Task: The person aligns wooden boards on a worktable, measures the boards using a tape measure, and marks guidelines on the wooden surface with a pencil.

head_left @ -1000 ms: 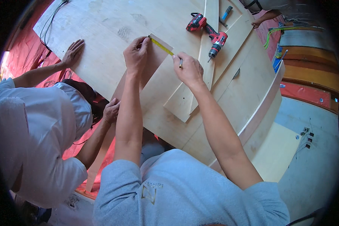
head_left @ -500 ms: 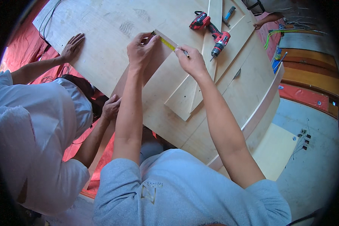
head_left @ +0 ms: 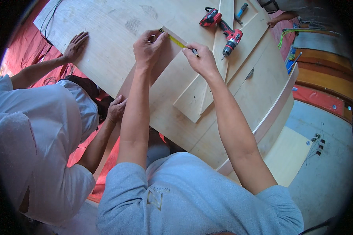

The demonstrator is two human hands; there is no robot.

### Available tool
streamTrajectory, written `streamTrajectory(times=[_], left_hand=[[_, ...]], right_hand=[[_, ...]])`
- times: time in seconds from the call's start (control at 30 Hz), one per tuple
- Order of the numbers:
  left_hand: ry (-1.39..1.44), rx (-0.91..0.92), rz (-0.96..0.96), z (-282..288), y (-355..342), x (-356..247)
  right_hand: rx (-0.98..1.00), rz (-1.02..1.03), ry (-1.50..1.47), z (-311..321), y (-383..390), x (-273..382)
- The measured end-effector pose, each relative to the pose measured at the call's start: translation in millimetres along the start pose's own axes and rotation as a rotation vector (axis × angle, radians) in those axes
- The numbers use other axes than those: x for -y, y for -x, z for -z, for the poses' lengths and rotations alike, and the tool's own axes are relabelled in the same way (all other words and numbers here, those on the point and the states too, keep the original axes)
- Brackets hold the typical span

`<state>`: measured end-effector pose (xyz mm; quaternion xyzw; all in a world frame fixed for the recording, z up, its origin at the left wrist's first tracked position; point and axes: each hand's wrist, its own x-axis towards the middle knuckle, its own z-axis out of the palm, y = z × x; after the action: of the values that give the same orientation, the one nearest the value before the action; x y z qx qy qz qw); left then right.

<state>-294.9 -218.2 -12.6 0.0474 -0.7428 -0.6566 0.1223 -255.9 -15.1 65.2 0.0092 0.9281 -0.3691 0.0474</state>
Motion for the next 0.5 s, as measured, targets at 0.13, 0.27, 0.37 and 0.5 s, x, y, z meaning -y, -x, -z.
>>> streamTrajectory(times=[0.13, 0.27, 0.37, 0.5], left_hand=[[-0.03, -0.01, -0.024, -0.7, -1.2, 0.6], [-0.035, 0.005, -0.041, -0.3, -2.6, 4.5], [-0.035, -0.001, -0.026, -0.9, -1.7, 6.1], [-0.021, -0.015, -0.017, -1.8, -0.2, 3.5]], right_hand=[[0.005, -0.021, 0.001, 1.2, -1.0, 2.4], [-0.014, -0.011, -0.001, -1.9, -3.1, -1.4], [-0.025, -0.005, 0.002, -3.1, -3.0, -3.0], [-0.001, -0.023, 0.002, -2.2, -3.6, -3.0]])
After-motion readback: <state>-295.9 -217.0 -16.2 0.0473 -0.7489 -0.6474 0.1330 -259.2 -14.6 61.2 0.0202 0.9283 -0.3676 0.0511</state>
